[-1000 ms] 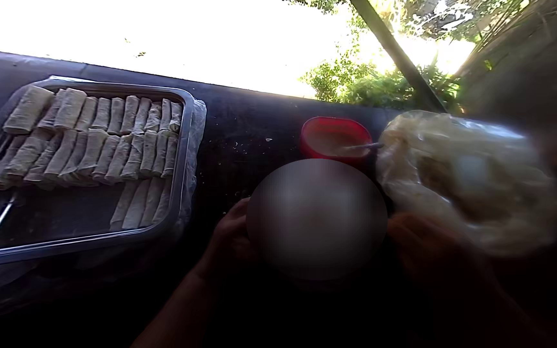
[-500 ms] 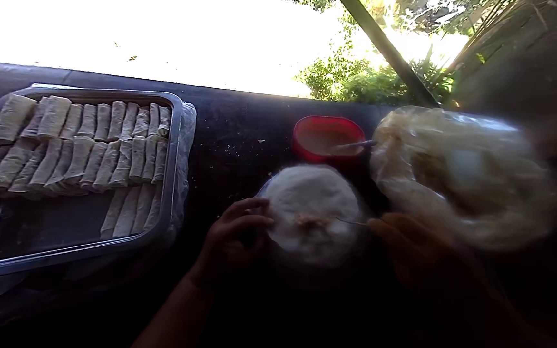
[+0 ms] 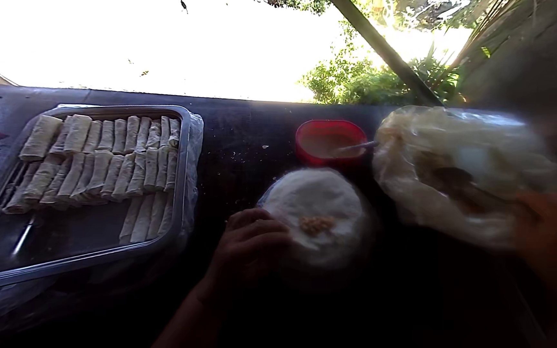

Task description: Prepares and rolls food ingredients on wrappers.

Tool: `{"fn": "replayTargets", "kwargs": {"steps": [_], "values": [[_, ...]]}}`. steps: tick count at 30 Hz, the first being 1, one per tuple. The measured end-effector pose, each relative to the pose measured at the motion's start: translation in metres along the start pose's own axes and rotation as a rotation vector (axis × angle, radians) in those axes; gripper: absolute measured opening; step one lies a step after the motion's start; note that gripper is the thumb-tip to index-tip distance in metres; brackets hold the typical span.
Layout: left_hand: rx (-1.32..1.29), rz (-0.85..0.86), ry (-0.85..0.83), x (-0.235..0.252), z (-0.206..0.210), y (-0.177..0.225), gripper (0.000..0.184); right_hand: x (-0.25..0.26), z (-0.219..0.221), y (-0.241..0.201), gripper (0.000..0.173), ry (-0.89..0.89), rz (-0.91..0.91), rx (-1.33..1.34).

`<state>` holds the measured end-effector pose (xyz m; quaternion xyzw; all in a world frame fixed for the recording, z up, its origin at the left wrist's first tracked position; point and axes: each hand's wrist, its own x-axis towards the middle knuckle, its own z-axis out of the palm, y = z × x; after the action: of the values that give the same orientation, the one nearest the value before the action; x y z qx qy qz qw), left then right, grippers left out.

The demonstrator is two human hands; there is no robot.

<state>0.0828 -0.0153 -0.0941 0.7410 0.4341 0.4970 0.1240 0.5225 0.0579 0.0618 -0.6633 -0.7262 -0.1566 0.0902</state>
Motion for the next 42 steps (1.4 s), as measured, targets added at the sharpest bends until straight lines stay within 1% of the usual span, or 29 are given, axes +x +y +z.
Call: {"fn": "replayTargets", "kwargs": {"steps": [2, 4, 6, 7, 8, 9, 11, 12, 13, 15, 17, 18, 22, 25, 29, 33, 37, 40, 42], "values": [[-0.017, -0.006, -0.016, 0.004, 0.001, 0.002, 0.01, 0.006, 0.013, 0.009, 0.025, -0.177, 0.113, -0.041], [-0.071, -0.04, -0.027, 0.006, 0.003, 0.002, 0.009, 0.01, 0.026, 0.013, 0.02, -0.337, 0.156, -0.062], [-0.136, -0.088, -0.042, 0.007, 0.002, 0.003, 0.009, 0.011, 0.03, 0.013, 0.02, -0.399, 0.147, -0.096], [-0.159, -0.11, -0.047, 0.007, 0.002, 0.003, 0.009, 0.009, 0.027, 0.011, 0.022, -0.375, 0.122, -0.094], [-0.173, -0.132, -0.047, 0.007, 0.002, 0.004, 0.009, 0.006, 0.021, 0.006, 0.024, -0.318, 0.075, -0.069], [-0.187, -0.153, -0.045, 0.007, 0.002, 0.004, 0.009, 0.003, 0.015, -0.002, 0.027, -0.223, -0.005, -0.011], [-0.232, -0.202, -0.044, 0.009, 0.001, 0.006, 0.009, -0.003, 0.003, -0.036, 0.031, -0.029, -0.224, 0.157], [-0.261, -0.229, -0.047, 0.01, 0.001, 0.007, 0.01, -0.007, 0.0, -0.058, 0.03, 0.008, -0.349, 0.277], [-0.291, -0.26, -0.053, 0.011, 0.001, 0.008, 0.01, -0.011, 0.003, -0.079, 0.027, 0.002, -0.472, 0.402], [-0.319, -0.311, -0.064, 0.015, -0.001, 0.011, 0.01, -0.014, 0.023, -0.115, 0.024, -0.087, -0.668, 0.588], [-0.287, -0.337, -0.079, 0.018, -0.005, 0.015, 0.01, -0.01, 0.047, -0.136, 0.026, -0.166, -0.793, 0.656], [-0.248, -0.33, -0.081, 0.02, -0.007, 0.017, 0.01, -0.007, 0.058, -0.141, 0.027, -0.189, -0.818, 0.682], [-0.112, -0.287, -0.068, 0.024, -0.006, 0.02, 0.01, 0.002, 0.077, -0.146, 0.025, -0.21, -0.808, 0.78], [-0.102, -0.289, -0.035, 0.025, -0.002, 0.018, 0.011, 0.008, 0.077, -0.145, 0.025, -0.236, -0.756, 0.855], [-0.118, -0.339, 0.01, 0.029, 0.002, 0.016, 0.013, 0.021, 0.077, -0.149, 0.027, -0.308, -0.673, 0.93], [-0.09, -0.356, 0.024, 0.032, 0.006, 0.014, 0.014, 0.03, 0.079, -0.15, 0.026, -0.385, -0.701, 0.947], [-0.007, -0.316, 0.014, 0.029, 0.008, 0.015, 0.016, 0.029, 0.078, -0.145, 0.024, -0.419, -0.739, 0.98], [0.038, -0.264, 0.001, 0.027, 0.008, 0.015, 0.018, 0.028, 0.079, -0.141, 0.024, -0.424, -0.72, 1.031], [0.023, -0.276, 0.007, 0.025, 0.009, 0.014, 0.018, 0.027, 0.081, -0.139, 0.025, -0.411, -0.721, 1.028]]}}
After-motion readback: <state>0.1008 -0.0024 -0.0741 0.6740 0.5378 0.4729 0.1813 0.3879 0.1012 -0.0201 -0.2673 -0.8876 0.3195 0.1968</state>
